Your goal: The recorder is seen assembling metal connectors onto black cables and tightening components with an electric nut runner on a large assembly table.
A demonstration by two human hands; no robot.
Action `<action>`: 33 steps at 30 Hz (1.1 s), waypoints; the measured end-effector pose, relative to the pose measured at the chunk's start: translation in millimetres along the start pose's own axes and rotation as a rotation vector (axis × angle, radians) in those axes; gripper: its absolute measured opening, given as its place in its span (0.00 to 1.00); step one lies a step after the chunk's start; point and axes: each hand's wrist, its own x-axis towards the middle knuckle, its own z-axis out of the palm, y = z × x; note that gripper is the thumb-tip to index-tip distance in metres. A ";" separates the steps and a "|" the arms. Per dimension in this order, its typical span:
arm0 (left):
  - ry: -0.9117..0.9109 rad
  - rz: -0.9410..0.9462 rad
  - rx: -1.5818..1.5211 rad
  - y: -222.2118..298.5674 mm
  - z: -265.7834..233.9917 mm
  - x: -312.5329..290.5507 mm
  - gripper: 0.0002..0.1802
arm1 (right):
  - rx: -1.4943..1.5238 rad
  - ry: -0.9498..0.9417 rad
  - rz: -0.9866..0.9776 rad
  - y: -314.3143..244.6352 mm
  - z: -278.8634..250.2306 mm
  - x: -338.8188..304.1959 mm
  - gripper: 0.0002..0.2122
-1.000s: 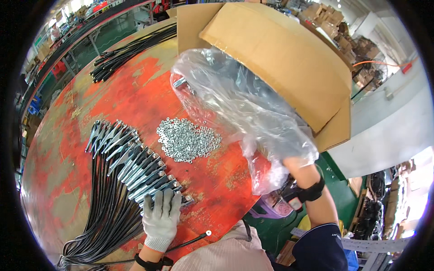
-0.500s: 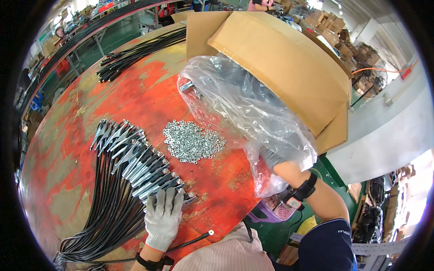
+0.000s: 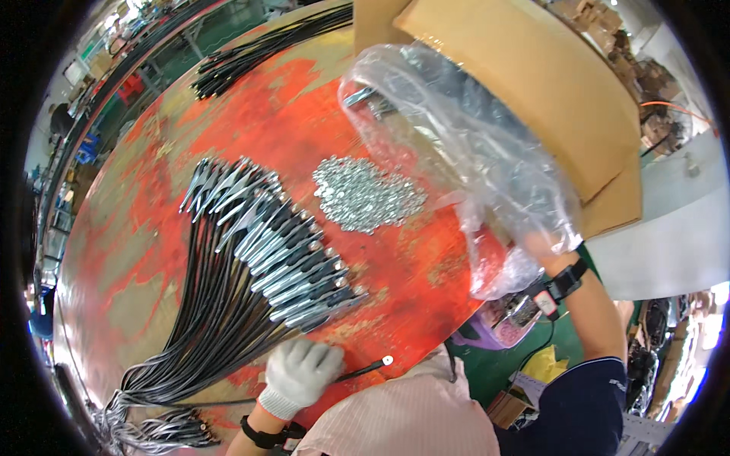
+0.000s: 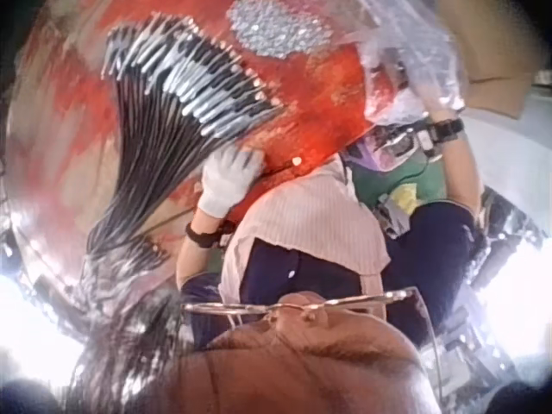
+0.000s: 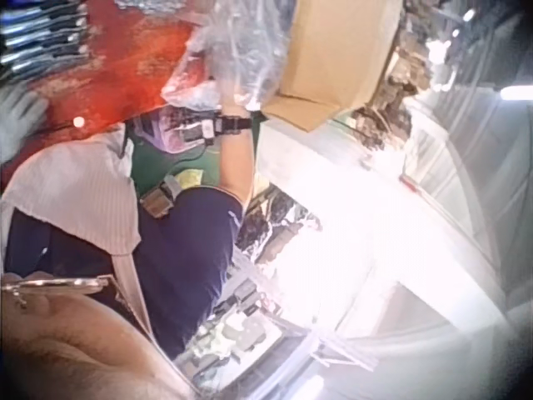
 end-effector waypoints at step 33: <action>-0.193 -0.564 -0.691 6.9 -33.2 4.6 0.15 | 2.742 -0.881 0.832 -133.7 19.6 -20.5 0.08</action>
